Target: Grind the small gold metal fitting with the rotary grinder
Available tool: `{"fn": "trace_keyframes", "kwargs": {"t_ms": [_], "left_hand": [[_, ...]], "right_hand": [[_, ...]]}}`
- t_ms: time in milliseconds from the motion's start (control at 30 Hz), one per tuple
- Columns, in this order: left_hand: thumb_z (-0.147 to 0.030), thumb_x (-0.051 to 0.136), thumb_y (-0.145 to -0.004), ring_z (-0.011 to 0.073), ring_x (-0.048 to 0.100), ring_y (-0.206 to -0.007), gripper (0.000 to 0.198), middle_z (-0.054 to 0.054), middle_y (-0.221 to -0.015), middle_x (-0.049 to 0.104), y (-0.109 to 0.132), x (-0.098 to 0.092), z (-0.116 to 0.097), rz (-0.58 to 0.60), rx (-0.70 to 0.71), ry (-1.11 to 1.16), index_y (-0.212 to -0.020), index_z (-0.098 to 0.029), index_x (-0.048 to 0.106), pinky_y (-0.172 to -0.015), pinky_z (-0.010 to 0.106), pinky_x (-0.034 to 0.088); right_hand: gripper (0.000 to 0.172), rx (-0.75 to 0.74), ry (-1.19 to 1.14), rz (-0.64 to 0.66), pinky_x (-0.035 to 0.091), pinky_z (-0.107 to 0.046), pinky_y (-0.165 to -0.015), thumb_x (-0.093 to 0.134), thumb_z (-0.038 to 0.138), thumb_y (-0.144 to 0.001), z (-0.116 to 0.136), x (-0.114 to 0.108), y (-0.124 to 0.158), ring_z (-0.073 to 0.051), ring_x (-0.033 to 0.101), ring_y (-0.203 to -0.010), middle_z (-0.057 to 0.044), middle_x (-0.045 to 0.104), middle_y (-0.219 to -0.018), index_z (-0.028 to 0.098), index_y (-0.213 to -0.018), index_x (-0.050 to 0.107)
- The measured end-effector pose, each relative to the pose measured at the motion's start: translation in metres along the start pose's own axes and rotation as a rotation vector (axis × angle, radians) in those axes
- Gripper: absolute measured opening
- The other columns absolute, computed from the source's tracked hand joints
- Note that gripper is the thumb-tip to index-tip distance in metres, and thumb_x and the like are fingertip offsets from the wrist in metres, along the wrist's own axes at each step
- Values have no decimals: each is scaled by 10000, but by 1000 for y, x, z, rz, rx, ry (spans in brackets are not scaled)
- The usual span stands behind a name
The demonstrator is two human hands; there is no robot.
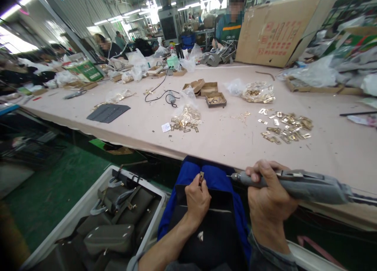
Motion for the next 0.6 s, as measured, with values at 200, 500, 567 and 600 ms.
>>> {"fn": "trace_keyframes", "kwargs": {"t_ms": [200, 500, 567, 600], "left_hand": [[-125, 455, -960, 344, 746, -960, 322, 225, -1008, 761, -2, 7, -4, -31, 18, -61, -1168, -51, 689, -860, 385, 557], [-217, 468, -969, 320, 766, -807, 297, 194, -908, 774, -8, 14, 6, -8, -74, 54, -1098, -94, 705, -735, 376, 583], [-365, 503, -982, 246, 694, -490, 332, 110, -641, 730, -10, 21, 23, 108, -225, 241, -1054, -109, 702, -499, 304, 535], [-447, 522, -972, 221, 637, -396, 391, 68, -518, 669, -10, 26, 31, 187, -309, 358, -1018, -103, 702, -417, 270, 485]], "right_hand": [[191, 17, -1, -7, 489, -283, -584, 764, 151, -725, -7, -8, -6, -101, 428, -484, 48, 510, -568, 197, -717, 579], [200, 53, -19, 12, 504, -282, -595, 807, 177, -705, -13, -19, -18, -97, 475, -508, 42, 546, -613, 182, -741, 611], [231, 73, -41, -14, 501, -269, -583, 836, 190, -675, -15, -23, -24, -90, 479, -505, 41, 557, -626, 178, -750, 618], [250, 94, -62, -24, 500, -263, -578, 848, 192, -662, -17, -25, -28, -86, 479, -506, 41, 564, -640, 176, -755, 617]]}}
Point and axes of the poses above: each hand's wrist, its own y-axis away from the middle knuckle, its own x-axis out of the palm, z = x × y, the point moved 7 cm from there along -y, towards the middle knuckle
